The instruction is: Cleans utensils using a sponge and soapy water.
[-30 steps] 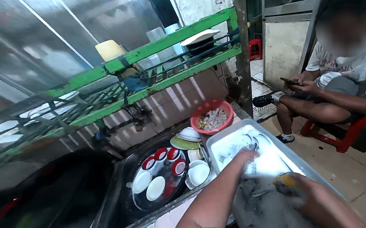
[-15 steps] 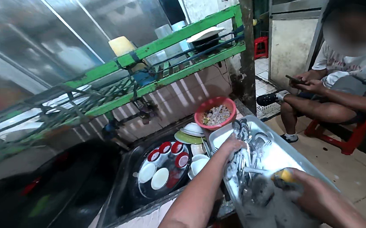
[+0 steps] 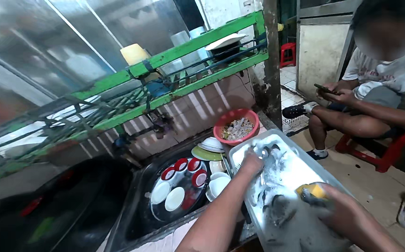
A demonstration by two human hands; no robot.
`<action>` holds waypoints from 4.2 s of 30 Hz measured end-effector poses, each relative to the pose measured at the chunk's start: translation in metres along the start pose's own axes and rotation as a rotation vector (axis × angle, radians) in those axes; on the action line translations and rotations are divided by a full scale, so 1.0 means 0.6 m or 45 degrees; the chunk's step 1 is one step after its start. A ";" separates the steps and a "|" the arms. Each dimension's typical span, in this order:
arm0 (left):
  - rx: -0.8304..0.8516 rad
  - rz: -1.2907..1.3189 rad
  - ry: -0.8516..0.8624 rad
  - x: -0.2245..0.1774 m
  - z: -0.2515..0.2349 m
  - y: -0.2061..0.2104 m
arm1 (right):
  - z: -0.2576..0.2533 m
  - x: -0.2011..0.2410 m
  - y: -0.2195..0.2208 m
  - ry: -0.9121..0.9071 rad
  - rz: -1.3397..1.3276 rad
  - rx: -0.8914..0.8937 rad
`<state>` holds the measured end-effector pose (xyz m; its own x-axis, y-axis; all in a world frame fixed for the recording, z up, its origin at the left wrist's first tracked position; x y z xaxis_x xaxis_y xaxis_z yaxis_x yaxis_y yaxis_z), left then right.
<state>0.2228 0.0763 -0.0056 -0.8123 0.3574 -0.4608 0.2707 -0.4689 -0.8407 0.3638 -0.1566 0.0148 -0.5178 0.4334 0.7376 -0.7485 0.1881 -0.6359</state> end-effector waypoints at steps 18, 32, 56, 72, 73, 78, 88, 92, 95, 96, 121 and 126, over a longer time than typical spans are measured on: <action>0.502 -0.348 0.624 -0.130 0.015 0.154 | -0.003 -0.012 0.022 0.211 0.229 0.148; 0.393 1.475 -0.002 -0.030 -0.008 0.045 | -0.004 -0.018 0.024 0.264 0.259 0.202; 0.313 -0.067 0.521 -0.086 -0.091 0.064 | 0.004 -0.014 0.019 0.343 0.287 0.198; -0.458 1.434 0.307 0.020 -0.129 -0.247 | 0.007 -0.018 0.019 0.333 0.325 0.175; -0.530 1.208 0.196 0.059 -0.141 -0.243 | 0.006 -0.018 0.019 0.322 0.324 0.168; -0.359 0.510 0.291 0.012 -0.096 -0.158 | 0.004 -0.019 0.017 0.307 0.289 0.156; 0.276 -0.230 0.175 -0.011 -0.025 0.081 | 0.010 -0.002 0.021 0.271 0.327 0.203; 0.303 -0.303 0.203 -0.038 -0.011 0.096 | 0.011 -0.005 0.019 0.206 0.294 0.151; 0.343 -0.322 0.176 -0.056 -0.001 0.102 | 0.013 -0.004 0.018 0.170 0.294 0.131; 0.322 -0.289 0.160 -0.063 0.000 0.103 | 0.014 -0.004 0.018 0.178 0.302 0.134; 0.552 0.125 -0.029 -0.029 0.020 0.113 | 0.006 -0.012 0.026 0.254 0.336 0.194; 0.419 0.180 -0.003 -0.036 0.001 0.101 | 0.001 -0.025 0.027 0.353 0.358 0.217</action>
<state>0.2566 0.0398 -0.0465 -0.7800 0.2687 -0.5652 0.1999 -0.7489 -0.6318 0.3590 -0.1607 -0.0068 -0.5981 0.6719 0.4368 -0.6638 -0.1099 -0.7398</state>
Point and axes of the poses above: each hand's wrist, its own z-axis away from the middle knuckle, its own y-axis out of the palm, x = y × z, the point moved 10 cm from there along -z, towards the middle knuckle, and after that the axes turned 11 degrees about y, right-handed, at the moved point
